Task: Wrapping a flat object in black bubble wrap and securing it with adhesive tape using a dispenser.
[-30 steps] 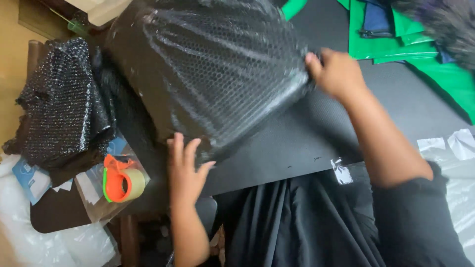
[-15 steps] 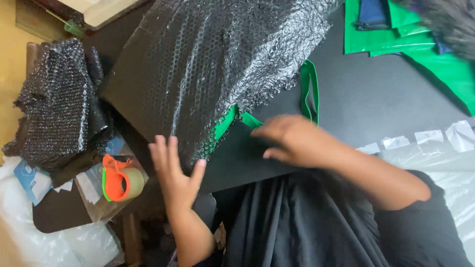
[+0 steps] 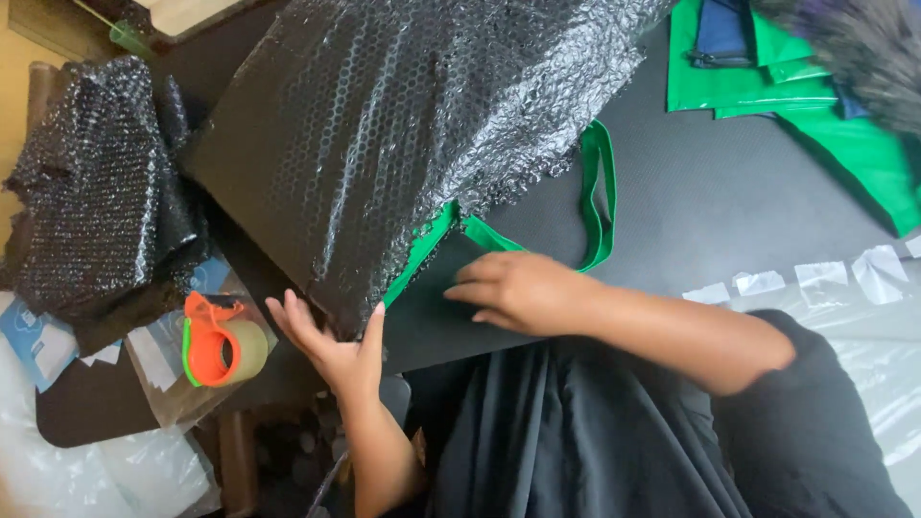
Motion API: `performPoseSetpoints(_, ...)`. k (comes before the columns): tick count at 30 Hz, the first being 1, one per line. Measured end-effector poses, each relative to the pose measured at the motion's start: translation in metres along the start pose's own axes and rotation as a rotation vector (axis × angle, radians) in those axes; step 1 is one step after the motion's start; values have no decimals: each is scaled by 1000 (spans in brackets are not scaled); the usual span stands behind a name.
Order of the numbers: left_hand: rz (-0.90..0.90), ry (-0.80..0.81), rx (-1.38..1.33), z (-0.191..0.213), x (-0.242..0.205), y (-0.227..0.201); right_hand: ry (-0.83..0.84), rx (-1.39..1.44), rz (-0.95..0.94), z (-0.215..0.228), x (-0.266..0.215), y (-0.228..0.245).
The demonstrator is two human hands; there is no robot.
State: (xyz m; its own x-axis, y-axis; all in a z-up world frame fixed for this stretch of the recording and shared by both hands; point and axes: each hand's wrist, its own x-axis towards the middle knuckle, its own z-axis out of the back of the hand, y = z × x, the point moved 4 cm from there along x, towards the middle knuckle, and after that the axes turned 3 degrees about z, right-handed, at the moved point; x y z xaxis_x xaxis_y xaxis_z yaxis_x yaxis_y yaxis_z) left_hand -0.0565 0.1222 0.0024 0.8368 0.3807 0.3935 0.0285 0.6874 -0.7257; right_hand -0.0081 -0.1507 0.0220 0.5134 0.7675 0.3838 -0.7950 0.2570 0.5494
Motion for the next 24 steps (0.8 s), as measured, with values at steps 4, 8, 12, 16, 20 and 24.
performPoseSetpoints(4,57,88,-49,-6,-14,15,65,-141,62,-48,36,1)
performPoseSetpoints(8,-82,59,6,-7,-14,8,-6,-468,6,-115,60,-36)
performPoseSetpoints(12,-108,35,8,-11,-13,12,-35,-418,-45,-123,77,-44)
performPoseSetpoints(16,-101,28,-5,-12,-14,10,-8,-386,-81,-134,91,-57)
performPoseSetpoints(20,-103,-11,-8,-16,-16,12,-19,-420,-100,-148,108,-72)
performPoseSetpoints(24,-121,-41,43,-23,-15,18,-19,-442,-91,-160,126,-88)
